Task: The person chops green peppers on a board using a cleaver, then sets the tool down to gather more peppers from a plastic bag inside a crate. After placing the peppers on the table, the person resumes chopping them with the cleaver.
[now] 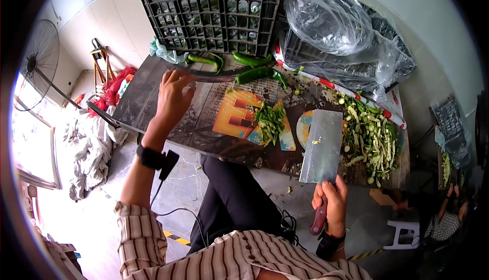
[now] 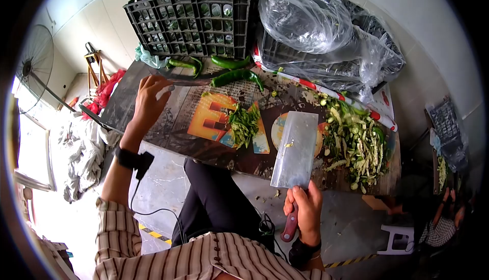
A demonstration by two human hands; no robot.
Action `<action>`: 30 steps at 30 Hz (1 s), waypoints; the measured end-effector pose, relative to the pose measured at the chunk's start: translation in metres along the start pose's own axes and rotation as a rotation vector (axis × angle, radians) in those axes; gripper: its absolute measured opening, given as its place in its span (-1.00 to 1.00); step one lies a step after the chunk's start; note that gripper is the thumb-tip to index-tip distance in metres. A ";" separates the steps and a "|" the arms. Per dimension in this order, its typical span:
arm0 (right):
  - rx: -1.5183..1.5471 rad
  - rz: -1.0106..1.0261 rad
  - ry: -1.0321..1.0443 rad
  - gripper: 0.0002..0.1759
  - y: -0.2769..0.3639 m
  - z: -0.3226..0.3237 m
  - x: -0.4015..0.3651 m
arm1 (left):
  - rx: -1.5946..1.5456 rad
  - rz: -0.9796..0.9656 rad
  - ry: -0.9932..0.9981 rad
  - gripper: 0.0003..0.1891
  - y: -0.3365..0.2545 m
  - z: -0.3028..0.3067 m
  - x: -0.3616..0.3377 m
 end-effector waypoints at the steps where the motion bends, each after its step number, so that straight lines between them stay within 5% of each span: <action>1: 0.017 0.010 -0.018 -0.86 0.000 0.000 0.000 | 0.008 -0.010 0.021 -0.72 0.006 -0.006 0.009; 14: -0.018 0.018 -0.024 -0.87 0.000 0.000 0.006 | 0.408 -0.039 0.170 -0.59 0.060 -0.089 0.074; 22: 0.022 -0.029 -0.038 -0.89 0.000 -0.004 0.009 | 0.513 -0.027 0.235 -0.62 0.069 -0.089 0.076; 28: 0.065 -0.007 -0.034 -0.83 -0.005 -0.003 0.006 | 0.159 -0.031 0.021 -0.76 0.034 -0.061 0.067; 30: 0.075 -0.006 -0.034 -0.83 -0.006 -0.004 0.005 | -0.148 0.196 0.162 -0.78 0.002 -0.040 0.059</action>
Point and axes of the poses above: each hand's wrist, its own x-axis towards the middle knuckle, its own z-axis out of the back of the hand, y = z × x, the point moved 2 cm from there along x, towards the middle knuckle, and after that the axes turned 5 degrees about z, right-handed, at the moved point
